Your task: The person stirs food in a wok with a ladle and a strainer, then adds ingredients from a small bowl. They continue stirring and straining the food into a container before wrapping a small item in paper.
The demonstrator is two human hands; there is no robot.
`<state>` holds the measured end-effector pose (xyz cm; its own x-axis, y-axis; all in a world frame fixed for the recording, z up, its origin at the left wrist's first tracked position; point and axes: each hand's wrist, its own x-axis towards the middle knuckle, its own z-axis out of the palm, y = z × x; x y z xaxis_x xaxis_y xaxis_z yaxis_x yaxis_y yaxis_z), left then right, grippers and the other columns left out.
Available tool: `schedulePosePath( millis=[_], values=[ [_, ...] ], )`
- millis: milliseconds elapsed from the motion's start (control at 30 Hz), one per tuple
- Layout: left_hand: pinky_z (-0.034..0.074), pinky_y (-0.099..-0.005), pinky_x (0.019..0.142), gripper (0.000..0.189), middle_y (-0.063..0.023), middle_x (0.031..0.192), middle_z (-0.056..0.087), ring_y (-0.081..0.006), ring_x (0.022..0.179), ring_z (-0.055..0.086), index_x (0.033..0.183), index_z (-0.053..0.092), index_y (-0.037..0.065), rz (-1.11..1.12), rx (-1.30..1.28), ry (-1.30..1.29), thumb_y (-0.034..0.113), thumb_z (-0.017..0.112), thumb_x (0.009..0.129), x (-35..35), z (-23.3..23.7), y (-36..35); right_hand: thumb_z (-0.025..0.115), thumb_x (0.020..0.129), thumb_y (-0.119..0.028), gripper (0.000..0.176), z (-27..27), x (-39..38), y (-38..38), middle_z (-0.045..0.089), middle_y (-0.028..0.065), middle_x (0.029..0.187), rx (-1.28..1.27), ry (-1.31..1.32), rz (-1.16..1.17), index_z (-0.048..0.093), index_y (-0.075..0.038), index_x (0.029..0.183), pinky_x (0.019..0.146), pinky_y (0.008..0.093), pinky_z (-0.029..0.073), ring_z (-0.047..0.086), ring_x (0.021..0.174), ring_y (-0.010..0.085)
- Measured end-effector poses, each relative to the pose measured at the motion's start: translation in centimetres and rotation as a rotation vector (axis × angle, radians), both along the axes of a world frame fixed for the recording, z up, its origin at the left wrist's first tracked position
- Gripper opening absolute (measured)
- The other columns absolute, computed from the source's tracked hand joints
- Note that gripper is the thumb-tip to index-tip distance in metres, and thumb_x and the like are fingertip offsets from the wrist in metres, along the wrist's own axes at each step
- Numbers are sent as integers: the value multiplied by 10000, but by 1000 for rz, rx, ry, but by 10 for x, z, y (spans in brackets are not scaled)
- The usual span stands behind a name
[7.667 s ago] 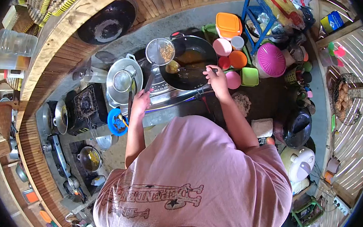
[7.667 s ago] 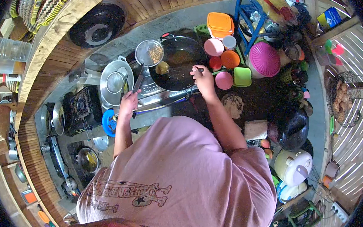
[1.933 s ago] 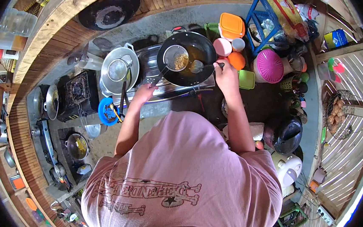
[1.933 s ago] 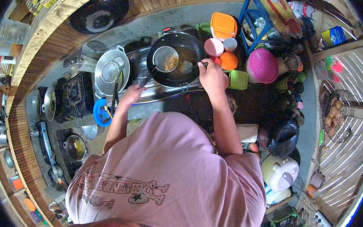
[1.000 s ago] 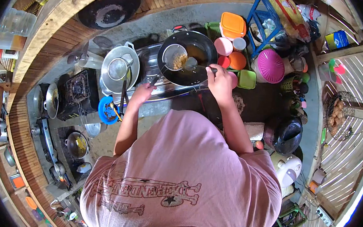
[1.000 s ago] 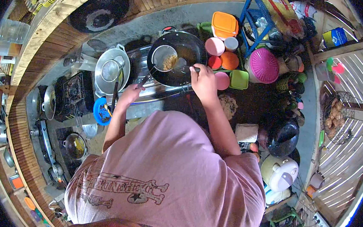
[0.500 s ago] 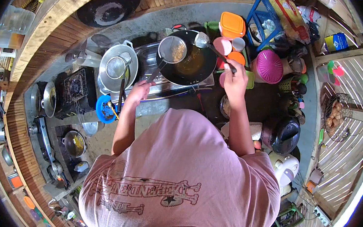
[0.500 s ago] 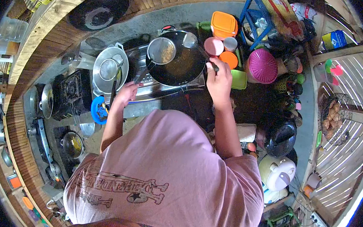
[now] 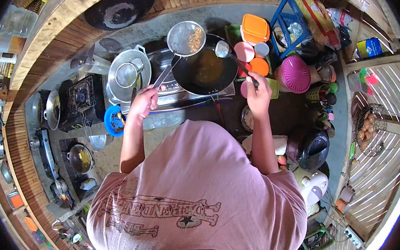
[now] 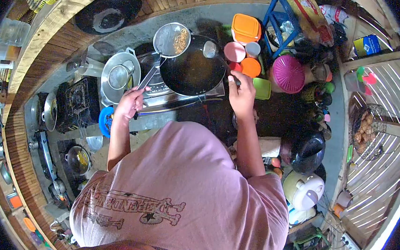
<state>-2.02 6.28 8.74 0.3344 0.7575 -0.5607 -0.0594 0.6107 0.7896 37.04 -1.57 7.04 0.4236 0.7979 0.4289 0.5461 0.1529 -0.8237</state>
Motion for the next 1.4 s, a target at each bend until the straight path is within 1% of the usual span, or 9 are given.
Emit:
schedulePosePath(
  millis=[100, 267, 433, 600, 767, 900, 1067, 1200, 1400],
  values=[
    [275, -249, 424, 252, 52, 538, 389, -71, 429, 335, 1164, 637, 38, -1, 9, -11, 185, 489, 1022, -2, -11, -1, 714, 868, -63, 164, -18, -7, -3, 693, 133, 924, -58, 187, 42, 706, -31, 1029, 757, 378, 516, 663, 848, 282],
    [302, -250, 446, 243, 52, 561, 390, -76, 447, 337, 1124, 619, 24, 59, 27, -45, 200, 486, 1022, 8, -37, -13, 734, 748, 6, 189, -75, -6, -6, 663, 137, 863, 26, 57, 94, 735, -33, 933, 770, 388, 505, 634, 829, 296],
    [309, -260, 438, 271, 42, 542, 389, -79, 444, 349, 1070, 607, 62, 38, 148, 87, 315, 513, 1043, 20, -66, -32, 732, 788, -21, 218, -81, -14, -31, 756, 125, 915, -233, 157, 37, 756, -29, 1005, 780, 295, 551, 722, 836, 171],
    [313, -258, 444, 267, 43, 566, 409, -75, 474, 376, 1063, 610, 75, 21, 171, 98, 320, 505, 1049, 22, -91, -41, 706, 878, -231, 272, -68, -6, -43, 716, 201, 926, -520, -129, 100, 676, -46, 1074, 789, 440, 534, 694, 864, 390],
    [348, -258, 496, 285, 35, 615, 472, -69, 530, 432, 1012, 641, 71, 13, 250, 194, 322, 509, 1042, 15, -107, -47, 604, 928, -168, 326, -82, -8, -46, 656, 260, 1128, -588, -470, 138, 620, -58, 1234, 908, 480, 492, 628, 1047, 433],
    [355, -259, 509, 305, 34, 628, 476, -77, 544, 435, 1014, 643, 85, -24, 284, 246, 360, 513, 1036, 9, -113, -47, 564, 938, -136, 347, -69, -16, -41, 619, 265, 1201, -590, -505, 209, 596, -29, 1266, 967, 475, 463, 583, 1130, 433],
    [354, -263, 514, 312, 32, 633, 482, -79, 547, 433, 984, 630, 87, -77, 361, 255, 364, 499, 1039, 4, -119, -46, 559, 942, -133, 343, -44, -42, -45, 624, 241, 1206, -580, -334, 115, 587, -20, 1265, 974, 467, 464, 585, 1150, 420],
    [352, -260, 494, 302, 32, 625, 471, -76, 529, 426, 985, 609, 82, -102, 292, 186, 344, 473, 1049, 5, -114, -42, 567, 936, -110, 346, -79, -46, -61, 632, 242, 1175, -516, -362, 20, 588, -42, 1274, 937, 485, 469, 598, 1095, 430],
    [369, -274, 503, 288, 23, 627, 478, -79, 532, 435, 979, 606, 55, -99, 189, 50, 296, 467, 1054, 10, -126, -38, 550, 951, -83, 380, -69, -67, -76, 662, 171, 1089, -668, 186, -62, 571, -8, 1323, 918, 367, 466, 615, 1039, 259]
  ],
)
